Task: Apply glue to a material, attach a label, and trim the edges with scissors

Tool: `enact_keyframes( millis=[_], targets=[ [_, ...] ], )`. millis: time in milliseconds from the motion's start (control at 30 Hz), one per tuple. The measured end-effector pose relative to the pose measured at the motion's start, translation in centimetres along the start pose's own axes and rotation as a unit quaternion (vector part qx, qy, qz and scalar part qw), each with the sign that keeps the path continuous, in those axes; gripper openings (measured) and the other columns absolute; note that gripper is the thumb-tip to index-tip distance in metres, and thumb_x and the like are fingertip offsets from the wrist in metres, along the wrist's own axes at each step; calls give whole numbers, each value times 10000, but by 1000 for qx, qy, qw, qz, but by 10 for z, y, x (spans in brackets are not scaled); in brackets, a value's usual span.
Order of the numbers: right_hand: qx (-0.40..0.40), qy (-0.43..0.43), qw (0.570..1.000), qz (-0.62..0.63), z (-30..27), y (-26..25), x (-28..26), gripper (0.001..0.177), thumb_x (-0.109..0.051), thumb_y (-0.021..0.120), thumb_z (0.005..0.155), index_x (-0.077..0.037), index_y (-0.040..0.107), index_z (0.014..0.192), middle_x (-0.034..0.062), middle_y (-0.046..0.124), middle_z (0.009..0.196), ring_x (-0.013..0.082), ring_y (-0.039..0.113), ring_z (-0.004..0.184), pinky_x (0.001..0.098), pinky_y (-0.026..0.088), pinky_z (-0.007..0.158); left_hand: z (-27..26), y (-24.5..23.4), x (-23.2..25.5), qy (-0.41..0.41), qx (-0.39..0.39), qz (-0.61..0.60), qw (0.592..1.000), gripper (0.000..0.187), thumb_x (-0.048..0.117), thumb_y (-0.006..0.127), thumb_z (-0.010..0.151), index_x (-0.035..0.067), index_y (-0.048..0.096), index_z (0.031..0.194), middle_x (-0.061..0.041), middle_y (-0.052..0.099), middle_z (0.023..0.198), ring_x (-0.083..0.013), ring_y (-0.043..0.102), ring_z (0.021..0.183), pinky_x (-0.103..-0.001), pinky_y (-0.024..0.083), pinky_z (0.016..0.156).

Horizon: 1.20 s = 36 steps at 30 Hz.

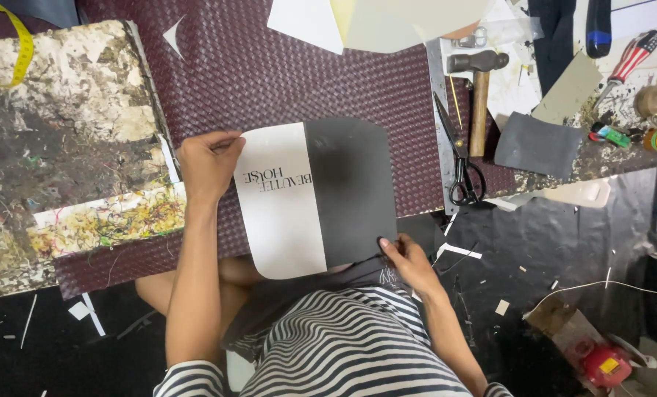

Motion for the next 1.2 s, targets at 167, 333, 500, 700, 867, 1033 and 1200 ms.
enact_keyframes(
  millis=[167, 333, 500, 700, 867, 1033, 1200],
  targets=[
    [50, -133, 984, 108, -10, -7, -13, 148, -125, 757, 916, 13, 702, 911, 109, 702, 658, 148, 672, 667, 291, 581, 656, -15, -7, 1, 33, 23, -35, 999, 146, 34, 803, 844, 67, 804, 986, -150, 760, 875, -200, 743, 789, -310, 566, 661],
    [217, -366, 888, -174, -1, -89, -112, 419, -255, 861, 874, -65, 567, 644, 152, 542, 529, 284, 537, 513, 353, 411, 546, -63, -16, 1, 38, 76, -133, 987, 200, 7, 781, 860, -28, 744, 1053, -219, 745, 926, -205, 751, 796, -336, 609, 734],
    [282, -622, 716, -145, -29, -89, -239, 594, -4, 765, 979, 43, 404, 1448, 292, 608, 1334, 413, 675, 1185, 508, 576, 1024, -115, 5, -10, 76, 178, -152, 969, 228, -38, 767, 896, -75, 564, 991, -179, 674, 869, -191, 660, 757, -282, 637, 685],
    [266, -666, 646, -263, -19, 28, -149, 582, -383, 369, 1119, 59, 493, 1476, 265, 461, 1538, 404, 517, 1380, 457, 405, 1132, -146, 14, -26, 131, 277, 281, 909, 276, 418, 787, 978, 155, 702, 972, -10, 700, 820, -210, 714, 683, -322, 558, 577],
    [162, -549, 701, -425, -40, 96, -93, 667, -390, 417, 1030, -36, 350, 1591, 212, 348, 1635, 386, 354, 1499, 587, 231, 1180, -173, 52, -5, 337, 95, 275, 895, 552, 395, 504, 1056, -34, 558, 1398, -252, 533, 1417, -434, 517, 1284, -527, 414, 1048],
    [122, -483, 736, -458, -15, 118, -65, 723, -330, 477, 1008, -63, 250, 1641, 175, 261, 1693, 328, 236, 1564, 596, 75, 1213, -181, 82, -12, 408, -38, 304, 860, 718, 467, 375, 1060, -98, 467, 1493, -304, 399, 1588, -458, 328, 1498, -538, 256, 1216],
    [191, -533, 693, -446, -11, 115, -69, 697, -333, 537, 923, -68, 426, 1558, 156, 420, 1616, 274, 400, 1492, 561, 149, 1172, -173, 78, -11, 412, 0, 333, 848, 757, 587, 319, 1035, 8, 570, 1454, -188, 513, 1532, -344, 479, 1431, -432, 378, 1164]
  ],
)
Point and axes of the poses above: each hand's wrist, its own z-axis towards the middle knuckle, its own y-axis out of the palm, x = y × z, the point moved 3 cm from there along z, towards the middle knuckle
